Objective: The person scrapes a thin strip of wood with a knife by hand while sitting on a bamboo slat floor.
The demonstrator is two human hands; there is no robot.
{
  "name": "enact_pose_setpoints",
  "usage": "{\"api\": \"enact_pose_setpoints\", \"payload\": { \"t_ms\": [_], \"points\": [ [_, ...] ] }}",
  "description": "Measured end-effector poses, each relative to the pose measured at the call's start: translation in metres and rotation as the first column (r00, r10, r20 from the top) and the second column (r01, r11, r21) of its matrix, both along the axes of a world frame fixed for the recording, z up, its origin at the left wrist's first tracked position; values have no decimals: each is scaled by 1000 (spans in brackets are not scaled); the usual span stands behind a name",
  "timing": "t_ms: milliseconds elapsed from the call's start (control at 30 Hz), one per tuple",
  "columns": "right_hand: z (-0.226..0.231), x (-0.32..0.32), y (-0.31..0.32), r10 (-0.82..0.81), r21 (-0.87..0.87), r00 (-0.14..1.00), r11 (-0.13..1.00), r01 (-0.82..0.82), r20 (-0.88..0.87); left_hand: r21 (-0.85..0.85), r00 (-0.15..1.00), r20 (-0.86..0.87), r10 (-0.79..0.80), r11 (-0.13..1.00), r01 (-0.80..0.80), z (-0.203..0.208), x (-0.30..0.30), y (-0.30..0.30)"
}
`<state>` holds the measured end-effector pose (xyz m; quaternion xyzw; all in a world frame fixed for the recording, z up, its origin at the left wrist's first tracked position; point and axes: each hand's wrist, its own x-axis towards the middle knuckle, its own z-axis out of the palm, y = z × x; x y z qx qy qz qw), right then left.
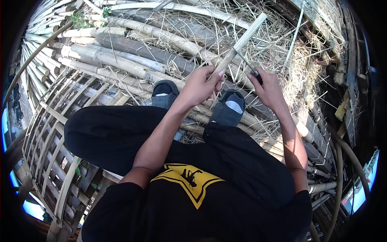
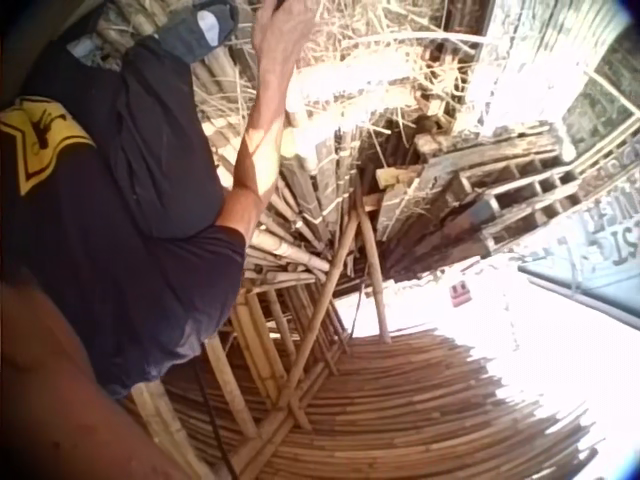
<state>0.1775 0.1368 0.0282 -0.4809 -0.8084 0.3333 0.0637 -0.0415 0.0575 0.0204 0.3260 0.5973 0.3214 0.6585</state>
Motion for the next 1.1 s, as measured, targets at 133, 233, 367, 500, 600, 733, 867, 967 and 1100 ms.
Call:
{"api": "enact_pose_setpoints", "payload": {
  "t_ms": [133,233,367,500,600,733,867,967,1100],
  "points": [
    [-2,-10,-9,4,-80,997,997,2,71,108,997,-79,-22,994,30,-16,-2,-4],
    [-5,-18,-9,15,-35,999,999,-14,29,168,995,-67,80,983,-68,-24,5,-6],
    [-10,-21,-2,90,34,995,995,-91,32,212,980,-166,107,975,-70,-25,4,-8],
    [-12,-23,2,152,21,986,988,-154,62,160,958,-281,51,987,-6,-17,5,-9],
    [-15,-23,-2,153,19,986,988,-154,71,193,946,-317,67,981,-5,-10,6,-9],
    [-20,-21,-3,168,53,985,984,-170,46,234,931,-362,48,971,41,-14,8,-13],
    [-27,-13,14,179,179,978,964,-197,109,274,923,-376,81,961,28,-16,10,-9],
    [-33,-3,40,-22,204,978,979,-21,207,261,931,-354,87,965,9,-20,4,-16],
    [-10,109,122,-413,294,859,898,329,301,158,944,-328,-19,985,75,2,5,-16]
  ]
}}
